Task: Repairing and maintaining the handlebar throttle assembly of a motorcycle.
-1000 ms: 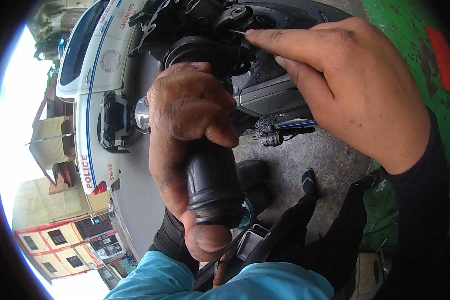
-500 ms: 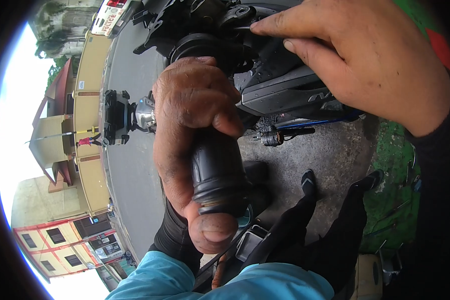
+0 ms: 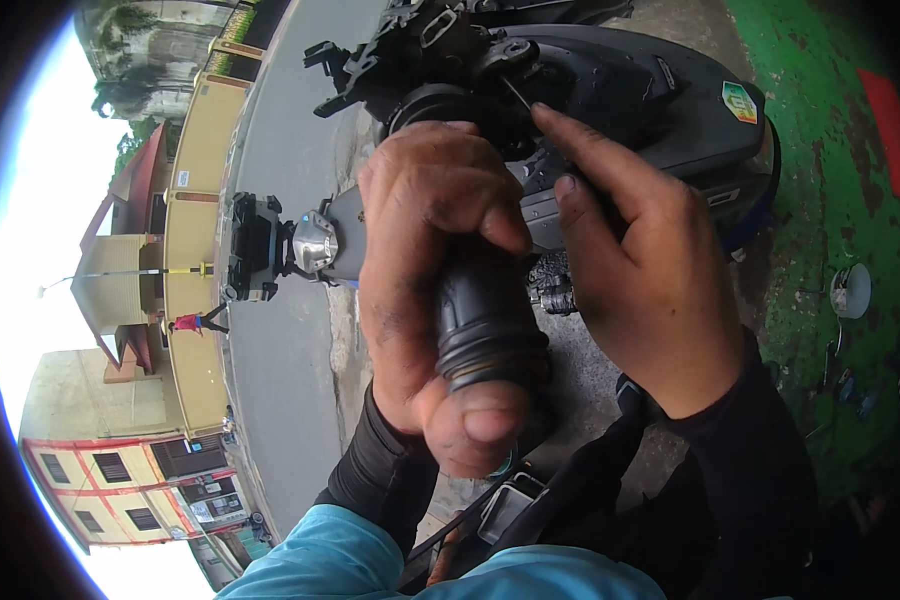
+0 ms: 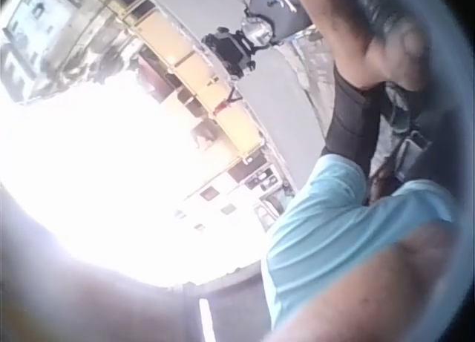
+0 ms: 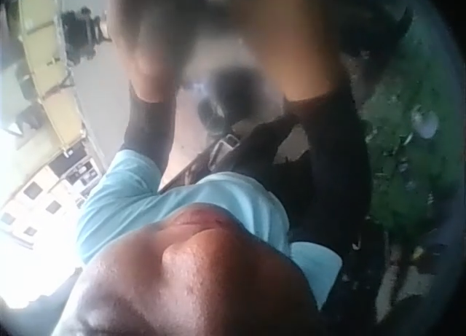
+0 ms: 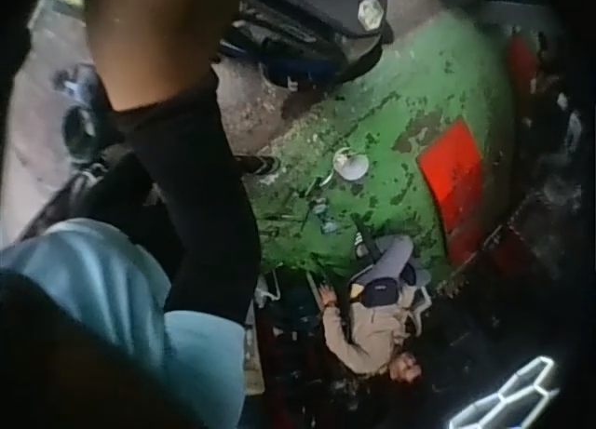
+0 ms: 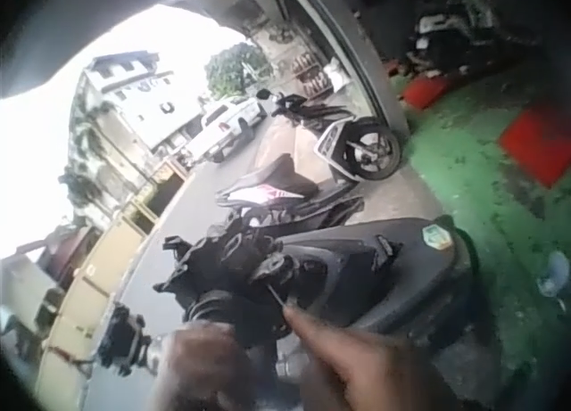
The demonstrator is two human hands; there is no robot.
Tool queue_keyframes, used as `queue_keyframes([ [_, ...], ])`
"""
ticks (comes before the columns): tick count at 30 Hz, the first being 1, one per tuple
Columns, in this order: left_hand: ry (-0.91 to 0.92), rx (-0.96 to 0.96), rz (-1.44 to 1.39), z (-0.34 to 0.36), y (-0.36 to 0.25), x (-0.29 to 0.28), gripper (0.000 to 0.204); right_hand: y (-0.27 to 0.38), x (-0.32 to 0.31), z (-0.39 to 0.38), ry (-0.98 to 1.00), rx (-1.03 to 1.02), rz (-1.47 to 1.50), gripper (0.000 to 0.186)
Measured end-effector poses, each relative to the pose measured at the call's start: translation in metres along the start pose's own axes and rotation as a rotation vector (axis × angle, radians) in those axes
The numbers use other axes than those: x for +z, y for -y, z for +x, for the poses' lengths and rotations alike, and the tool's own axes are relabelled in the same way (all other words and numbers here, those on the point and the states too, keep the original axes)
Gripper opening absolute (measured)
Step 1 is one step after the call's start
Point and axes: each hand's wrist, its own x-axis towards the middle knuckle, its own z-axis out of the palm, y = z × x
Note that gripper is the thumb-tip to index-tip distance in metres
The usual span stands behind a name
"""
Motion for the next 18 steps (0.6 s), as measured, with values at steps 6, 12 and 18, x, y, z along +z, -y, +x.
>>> queue_keyframes([
  [6, 0.048, -0.108, 0.172, 0.015, -0.031, -0.009, 0.060, 0.040, 0.001, 0.010, 0.001, 0.109, 0.071, 0.039],
  [12, 0.027, -0.121, 0.177, 0.012, -0.041, -0.013, 0.056, 0.045, 0.002, 0.013, -0.026, 0.056, -0.060, 0.037],
  [18, 0.052, -0.157, 0.166, 0.009, -0.044, -0.015, 0.049, 0.045, -0.004, 0.014, -0.022, 0.032, -0.255, 0.033],
])
